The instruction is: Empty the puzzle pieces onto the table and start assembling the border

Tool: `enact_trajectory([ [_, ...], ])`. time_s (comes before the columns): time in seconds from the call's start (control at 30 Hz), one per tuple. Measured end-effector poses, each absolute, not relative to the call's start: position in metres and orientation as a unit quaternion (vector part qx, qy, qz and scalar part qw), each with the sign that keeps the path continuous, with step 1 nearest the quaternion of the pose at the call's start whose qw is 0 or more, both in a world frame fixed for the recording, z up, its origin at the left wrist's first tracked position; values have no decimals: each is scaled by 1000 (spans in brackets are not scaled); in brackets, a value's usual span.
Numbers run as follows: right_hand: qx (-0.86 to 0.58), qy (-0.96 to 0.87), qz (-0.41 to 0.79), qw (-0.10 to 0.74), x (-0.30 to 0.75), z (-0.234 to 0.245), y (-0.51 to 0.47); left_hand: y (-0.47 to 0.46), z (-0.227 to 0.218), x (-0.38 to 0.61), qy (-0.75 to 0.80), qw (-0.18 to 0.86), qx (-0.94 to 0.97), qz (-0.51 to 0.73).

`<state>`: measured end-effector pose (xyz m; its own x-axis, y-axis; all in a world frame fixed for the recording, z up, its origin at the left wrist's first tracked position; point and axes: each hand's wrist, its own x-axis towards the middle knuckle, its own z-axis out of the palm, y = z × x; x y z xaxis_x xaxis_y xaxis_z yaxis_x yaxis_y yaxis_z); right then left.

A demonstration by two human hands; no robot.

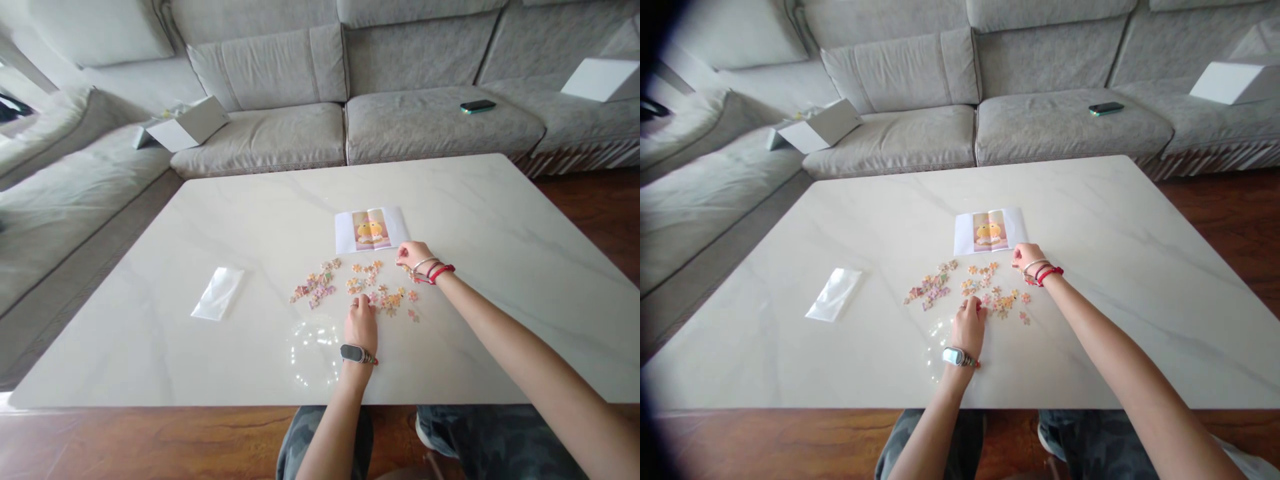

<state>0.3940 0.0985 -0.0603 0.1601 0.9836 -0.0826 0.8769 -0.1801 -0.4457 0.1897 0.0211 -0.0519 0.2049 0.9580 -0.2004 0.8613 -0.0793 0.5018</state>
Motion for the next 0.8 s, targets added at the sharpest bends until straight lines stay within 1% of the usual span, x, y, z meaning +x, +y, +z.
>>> enact_trajectory([
  [0.17,-740,-621,188,176,398,-58,97,24,-50,176,605,270,734,149],
  [0.3,-737,-626,183,179,397,-62,102,31,-50,159,622,258,723,153],
  [0.4,-733,-625,193,185,393,-63,107,39,-50,151,638,225,718,163],
  [0.5,-728,-622,209,200,391,-59,107,42,-50,151,618,167,748,175],
  [0.57,-721,-619,223,217,390,-54,106,41,-51,155,594,139,775,164],
  [0.67,-698,-623,252,246,378,-43,105,35,-52,162,583,124,793,122],
  [0.8,-647,-650,295,268,322,-26,109,24,-51,165,594,117,791,89],
])
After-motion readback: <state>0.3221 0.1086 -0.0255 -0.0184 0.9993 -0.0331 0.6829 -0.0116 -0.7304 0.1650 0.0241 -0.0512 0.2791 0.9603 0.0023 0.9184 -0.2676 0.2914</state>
